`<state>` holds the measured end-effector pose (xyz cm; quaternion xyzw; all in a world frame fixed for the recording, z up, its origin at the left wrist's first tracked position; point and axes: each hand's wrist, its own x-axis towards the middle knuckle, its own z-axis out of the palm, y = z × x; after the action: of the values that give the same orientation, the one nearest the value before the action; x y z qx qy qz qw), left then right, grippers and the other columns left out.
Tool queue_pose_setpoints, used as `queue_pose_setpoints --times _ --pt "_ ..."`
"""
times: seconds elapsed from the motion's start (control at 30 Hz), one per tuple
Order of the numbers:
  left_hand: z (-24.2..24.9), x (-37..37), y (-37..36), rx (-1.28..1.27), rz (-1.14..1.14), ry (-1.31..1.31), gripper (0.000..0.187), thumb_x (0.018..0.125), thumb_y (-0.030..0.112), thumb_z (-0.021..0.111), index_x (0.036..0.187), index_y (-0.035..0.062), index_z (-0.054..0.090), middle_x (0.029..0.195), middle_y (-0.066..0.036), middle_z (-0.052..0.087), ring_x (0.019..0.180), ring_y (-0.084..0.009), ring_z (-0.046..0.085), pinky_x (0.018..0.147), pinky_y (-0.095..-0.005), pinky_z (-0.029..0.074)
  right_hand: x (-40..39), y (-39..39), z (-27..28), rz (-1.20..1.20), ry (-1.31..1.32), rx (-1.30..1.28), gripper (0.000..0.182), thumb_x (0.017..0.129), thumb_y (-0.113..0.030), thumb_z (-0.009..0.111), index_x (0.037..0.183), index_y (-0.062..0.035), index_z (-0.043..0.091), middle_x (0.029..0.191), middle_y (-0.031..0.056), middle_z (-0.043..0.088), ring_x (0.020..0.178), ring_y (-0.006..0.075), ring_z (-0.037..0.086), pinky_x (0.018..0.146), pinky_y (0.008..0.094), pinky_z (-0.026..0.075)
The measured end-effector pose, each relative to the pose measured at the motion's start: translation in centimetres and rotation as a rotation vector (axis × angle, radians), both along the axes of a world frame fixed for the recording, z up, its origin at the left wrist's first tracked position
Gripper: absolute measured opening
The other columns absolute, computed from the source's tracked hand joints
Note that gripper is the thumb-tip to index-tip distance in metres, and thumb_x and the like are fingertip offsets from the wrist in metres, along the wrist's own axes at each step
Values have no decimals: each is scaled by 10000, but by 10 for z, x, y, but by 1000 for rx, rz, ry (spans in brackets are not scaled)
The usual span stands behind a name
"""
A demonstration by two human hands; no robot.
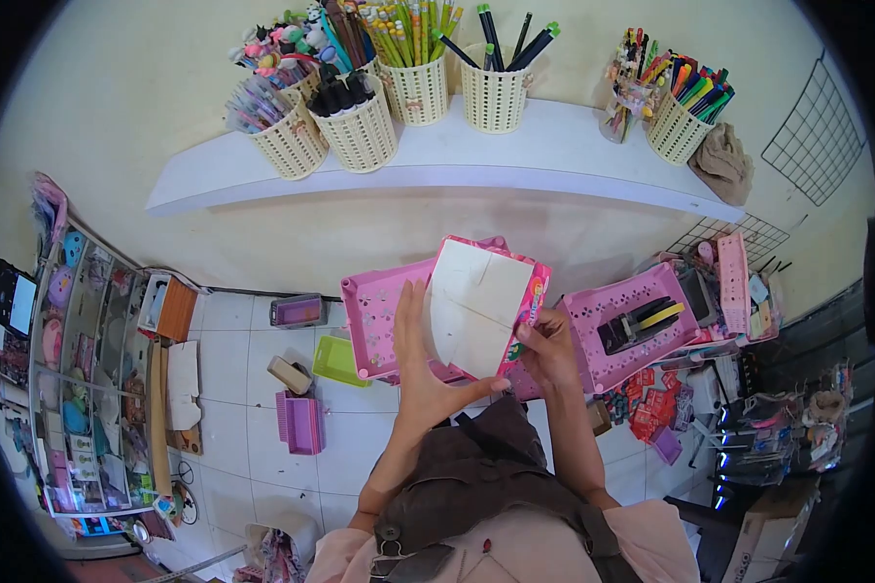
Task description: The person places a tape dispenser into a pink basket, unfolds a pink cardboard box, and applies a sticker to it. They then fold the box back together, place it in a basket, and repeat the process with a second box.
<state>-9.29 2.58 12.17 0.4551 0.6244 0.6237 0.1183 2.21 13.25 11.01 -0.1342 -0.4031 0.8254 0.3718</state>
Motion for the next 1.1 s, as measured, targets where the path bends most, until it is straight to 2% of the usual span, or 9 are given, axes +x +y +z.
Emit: queue_pose_setpoints --times 0.1,0.27,0.4,0.47,0.6,0.67,0.77,0.97,1.1 --pt "1 2 -2 -96 42 127 1098 426 353 789 1273 19 175 1291 -217 192 1187 -332 230 945 -433 219 1 -4 8 8 -37 -28 93 710 -12 609 798 15 604 748 67 606 656 89 555 603 232 451" --pt "-17 -3 4 -36 -306 -440 1051 464 238 778 1282 21 155 1273 -174 259 1188 -276 253 960 -364 220 4 -8 28 15 -195 73 101 723 -16 596 814 28 595 759 74 603 673 84 551 617 223 445" --pt "-31 4 7 29 -414 -791 993 505 251 739 1285 32 165 1261 -154 286 1178 -257 274 968 -346 212 -2 -15 51 19 -378 197 113 757 -34 565 849 32 555 762 58 595 690 73 538 622 212 424" --pt "-36 8 6 115 -430 -1020 920 556 325 683 1278 44 187 1206 -126 349 1121 -230 353 934 -334 280 -4 -20 50 47 -401 314 103 769 -46 555 841 26 536 750 44 583 695 69 534 624 207 420" --pt "-38 18 7 134 -418 -1074 858 592 401 633 1257 52 218 1121 -92 404 1043 -198 422 873 -312 357 -7 -29 52 133 -528 567 78 789 -54 532 804 12 492 731 22 549 707 56 524 633 202 410" --pt "-47 20 8 197 -358 -1078 759 593 453 624 1152 38 322 1050 -107 454 977 -225 480 806 -374 426 -9 -29 51 125 -513 591 72 788 -48 530 800 13 494 724 23 545 711 53 522 630 201 407" --pt "-54 21 4 193 -377 -1204 797 597 414 638 1207 59 268 1067 -77 422 998 -186 451 822 -319 406 -10 -29 48 129 -499 635 59 785 -33 528 793 16 496 707 21 541 717 51 520 620 198 401" --pt "-68 21 4 297 -528 -1228 769 595 451 643 1158 53 302 1028 -111 452 956 -221 491 781 -324 437 -12 -32 50 153 -491 675 75 769 -37 548 781 21 502 661 24 551 699 51 520 605 196 395" --pt "-71 25 7 330 -433 -1183 825 580 505 643 1148 21 290 1034 -135 470 926 -238 515 775 -322 441 -15 -30 52 145 -512 754 137 735 -65 589 831 10 526 651 55 574 655 72 537 619 222 409"
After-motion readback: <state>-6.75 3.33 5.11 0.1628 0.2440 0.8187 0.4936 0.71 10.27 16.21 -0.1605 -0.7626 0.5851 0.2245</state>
